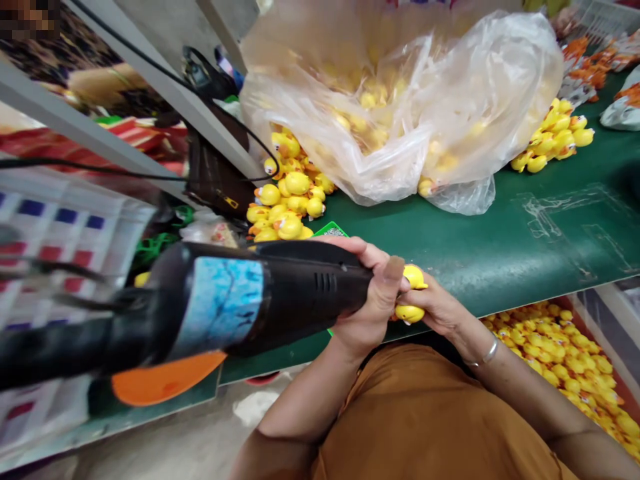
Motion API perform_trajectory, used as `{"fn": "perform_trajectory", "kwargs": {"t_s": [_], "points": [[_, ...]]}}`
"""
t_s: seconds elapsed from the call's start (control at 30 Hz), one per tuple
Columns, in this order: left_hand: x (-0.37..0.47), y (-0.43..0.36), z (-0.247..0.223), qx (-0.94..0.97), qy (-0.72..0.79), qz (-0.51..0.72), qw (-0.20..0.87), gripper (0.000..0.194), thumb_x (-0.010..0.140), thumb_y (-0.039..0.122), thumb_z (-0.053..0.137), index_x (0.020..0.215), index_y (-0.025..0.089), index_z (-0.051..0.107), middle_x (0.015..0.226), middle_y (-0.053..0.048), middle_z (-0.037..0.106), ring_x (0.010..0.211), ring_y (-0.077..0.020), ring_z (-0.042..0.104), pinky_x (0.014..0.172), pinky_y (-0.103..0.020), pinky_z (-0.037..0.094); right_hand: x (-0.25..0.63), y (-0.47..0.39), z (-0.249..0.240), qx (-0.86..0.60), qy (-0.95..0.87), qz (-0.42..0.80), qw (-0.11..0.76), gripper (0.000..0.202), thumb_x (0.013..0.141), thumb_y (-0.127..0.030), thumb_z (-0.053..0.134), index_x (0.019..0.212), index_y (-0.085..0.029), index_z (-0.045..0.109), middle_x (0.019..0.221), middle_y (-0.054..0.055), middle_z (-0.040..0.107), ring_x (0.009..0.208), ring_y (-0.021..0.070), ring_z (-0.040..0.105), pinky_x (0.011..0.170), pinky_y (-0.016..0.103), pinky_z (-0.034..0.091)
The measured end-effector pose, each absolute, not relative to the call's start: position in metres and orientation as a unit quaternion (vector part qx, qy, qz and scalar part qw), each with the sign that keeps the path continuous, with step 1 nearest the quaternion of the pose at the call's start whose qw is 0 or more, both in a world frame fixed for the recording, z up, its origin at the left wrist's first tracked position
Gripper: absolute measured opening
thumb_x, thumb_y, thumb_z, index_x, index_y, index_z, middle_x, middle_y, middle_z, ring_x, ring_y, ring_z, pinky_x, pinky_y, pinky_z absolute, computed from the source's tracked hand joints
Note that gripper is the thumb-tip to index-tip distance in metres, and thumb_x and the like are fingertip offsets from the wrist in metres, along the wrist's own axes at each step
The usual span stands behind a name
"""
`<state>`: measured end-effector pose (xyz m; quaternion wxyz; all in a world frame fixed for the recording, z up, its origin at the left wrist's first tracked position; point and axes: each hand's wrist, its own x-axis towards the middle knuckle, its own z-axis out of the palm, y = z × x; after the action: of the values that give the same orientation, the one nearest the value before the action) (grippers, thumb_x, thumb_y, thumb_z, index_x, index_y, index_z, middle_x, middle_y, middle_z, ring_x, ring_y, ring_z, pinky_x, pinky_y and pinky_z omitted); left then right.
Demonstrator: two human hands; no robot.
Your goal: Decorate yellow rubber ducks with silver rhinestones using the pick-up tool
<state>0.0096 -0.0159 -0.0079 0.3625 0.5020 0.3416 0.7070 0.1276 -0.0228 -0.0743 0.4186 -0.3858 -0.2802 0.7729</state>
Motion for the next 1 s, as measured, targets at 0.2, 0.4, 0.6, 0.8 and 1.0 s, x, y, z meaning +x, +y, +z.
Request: {"fn": "perform_trajectory", "kwargs": {"t_s": [0.2, 0.4, 0.6, 0.8, 1.0], "points": [[0.019, -0.014, -0.002, 0.493, 0.323, 0.748, 0.304, 0.023, 0.085, 0.042, 0.079, 0.101, 0.035, 0.064, 0.061, 0.008, 0.060, 0.046, -0.0115, 0.053, 0.049, -0.030, 0.046, 0.122, -0.021, -0.077, -0.404, -0.249, 0.769, 0.427, 0.046, 0.052, -0.021, 0.084, 0.091, -0.021, 0.060, 0.076, -0.002, 0.067, 0.061, 0.0141, 0.062, 0.057, 0.028, 0.053], [0.023, -0.014, 0.011, 0.454, 0.352, 0.752, 0.323, 0.029, 0.083, 0.045, 0.081, 0.100, 0.034, 0.060, 0.062, 0.008, 0.057, 0.049, -0.0127, 0.056, 0.052, -0.031, 0.047, 0.128, -0.015, -0.064, -0.436, -0.259, 0.743, 0.437, 0.048, 0.049, -0.020, 0.083, 0.091, -0.021, 0.058, 0.073, -0.002, 0.066, 0.058, 0.0153, 0.062, 0.054, 0.028, 0.051], [0.025, -0.017, 0.010, 0.448, 0.329, 0.752, 0.353, 0.030, 0.085, 0.043, 0.079, 0.103, 0.033, 0.058, 0.063, 0.009, 0.061, 0.049, -0.0131, 0.059, 0.051, -0.031, 0.049, 0.135, -0.019, -0.064, -0.463, -0.262, 0.724, 0.440, 0.052, 0.049, -0.022, 0.084, 0.094, -0.024, 0.057, 0.074, -0.003, 0.067, 0.058, 0.0184, 0.064, 0.052, 0.030, 0.052], [0.027, -0.018, 0.014, 0.447, 0.296, 0.753, 0.383, 0.034, 0.085, 0.043, 0.079, 0.102, 0.028, 0.054, 0.059, 0.010, 0.059, 0.047, -0.0098, 0.061, 0.051, -0.025, 0.052, 0.152, -0.027, -0.057, -0.525, -0.318, 0.652, 0.444, 0.061, 0.050, -0.032, 0.090, 0.100, -0.026, 0.055, 0.078, -0.004, 0.067, 0.060, 0.0185, 0.065, 0.053, 0.031, 0.053], [0.022, -0.021, 0.027, 0.418, 0.273, 0.748, 0.437, 0.038, 0.083, 0.050, 0.079, 0.100, 0.027, 0.053, 0.057, 0.010, 0.057, 0.042, -0.0093, 0.057, 0.043, -0.024, 0.047, 0.216, -0.031, -0.069, -0.660, -0.430, 0.494, 0.368, 0.058, 0.049, -0.040, 0.090, 0.098, -0.026, 0.062, 0.078, 0.000, 0.070, 0.062, 0.0187, 0.062, 0.056, 0.031, 0.051]]}}
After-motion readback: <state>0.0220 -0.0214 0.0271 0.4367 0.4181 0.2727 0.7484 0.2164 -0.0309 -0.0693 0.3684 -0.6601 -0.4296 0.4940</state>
